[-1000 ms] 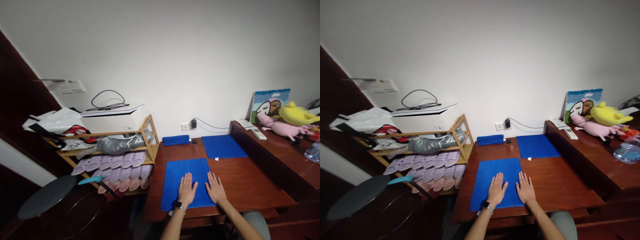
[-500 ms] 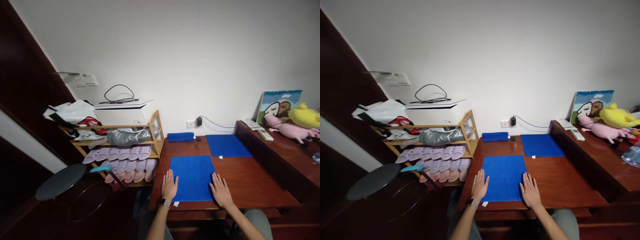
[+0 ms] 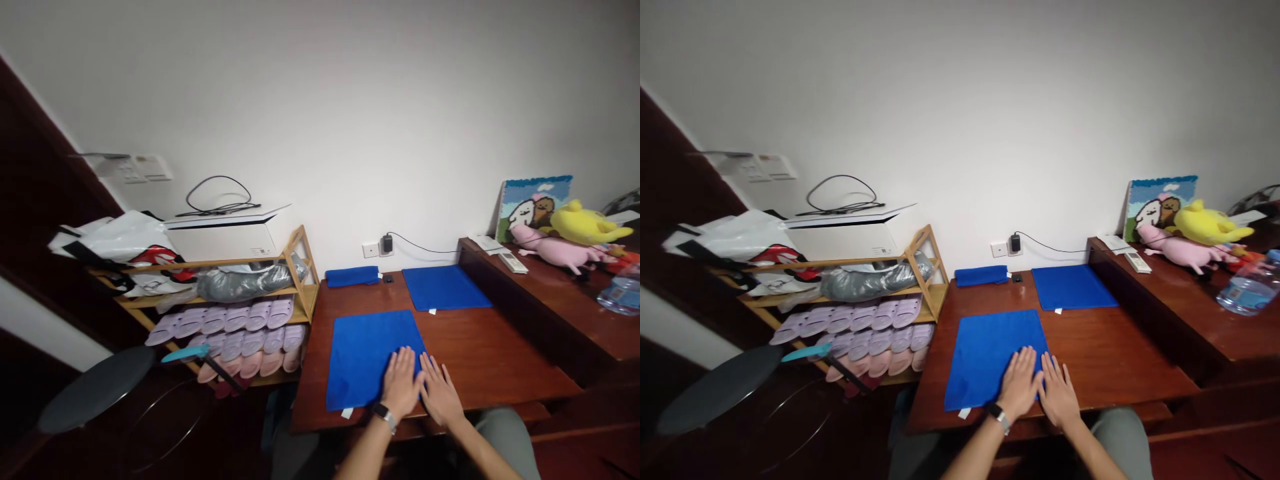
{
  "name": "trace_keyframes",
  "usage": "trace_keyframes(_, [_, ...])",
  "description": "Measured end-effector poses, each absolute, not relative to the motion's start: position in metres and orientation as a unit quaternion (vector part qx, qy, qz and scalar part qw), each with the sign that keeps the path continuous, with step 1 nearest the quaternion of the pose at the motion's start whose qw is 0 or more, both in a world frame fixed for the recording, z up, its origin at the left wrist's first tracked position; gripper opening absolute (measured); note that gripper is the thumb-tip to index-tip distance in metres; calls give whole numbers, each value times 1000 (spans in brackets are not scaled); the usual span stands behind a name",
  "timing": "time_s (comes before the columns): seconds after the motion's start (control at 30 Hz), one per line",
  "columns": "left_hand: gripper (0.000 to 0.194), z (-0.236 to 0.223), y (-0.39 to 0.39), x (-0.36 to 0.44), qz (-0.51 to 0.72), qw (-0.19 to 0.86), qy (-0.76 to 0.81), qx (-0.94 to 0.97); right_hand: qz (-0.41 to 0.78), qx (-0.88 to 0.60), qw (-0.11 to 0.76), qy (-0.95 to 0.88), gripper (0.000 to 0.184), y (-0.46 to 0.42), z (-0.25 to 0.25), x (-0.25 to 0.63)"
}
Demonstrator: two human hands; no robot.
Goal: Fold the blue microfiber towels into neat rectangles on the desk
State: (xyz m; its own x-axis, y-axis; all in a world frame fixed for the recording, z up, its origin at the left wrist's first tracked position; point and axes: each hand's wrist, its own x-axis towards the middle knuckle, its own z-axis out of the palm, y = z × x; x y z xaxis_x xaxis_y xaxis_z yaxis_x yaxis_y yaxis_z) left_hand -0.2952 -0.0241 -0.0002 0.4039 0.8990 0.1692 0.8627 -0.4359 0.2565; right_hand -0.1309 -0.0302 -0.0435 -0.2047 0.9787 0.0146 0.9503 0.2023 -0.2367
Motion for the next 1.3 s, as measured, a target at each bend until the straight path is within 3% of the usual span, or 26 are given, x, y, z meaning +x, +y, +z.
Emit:
trace_keyframes(0.13, [67,-14,-34,-299,130,89,531,833,78,-628,90,-769,70,-30,-53,-131])
trace_keyframes(0.3, [72,-26,-55,-410,107,24,694,711,79,-636,114,-759,73,-29,-54,-133])
trace_keyframes(0.47, [64,-36,-73,-474,117,-31,717,687,71,-639,111,-758,73,-29,-53,-131])
trace_keyframes(0.9, [71,-40,-82,-482,143,-43,791,594,68,-633,106,-764,73,-29,-56,-128])
trace_keyframes(1.13, [66,4,-27,-425,161,-21,653,740,75,-638,94,-761,74,-30,-51,-131])
trace_keyframes(1.3, [71,-15,0,-433,118,11,714,690,76,-638,101,-760,73,-29,-51,-131])
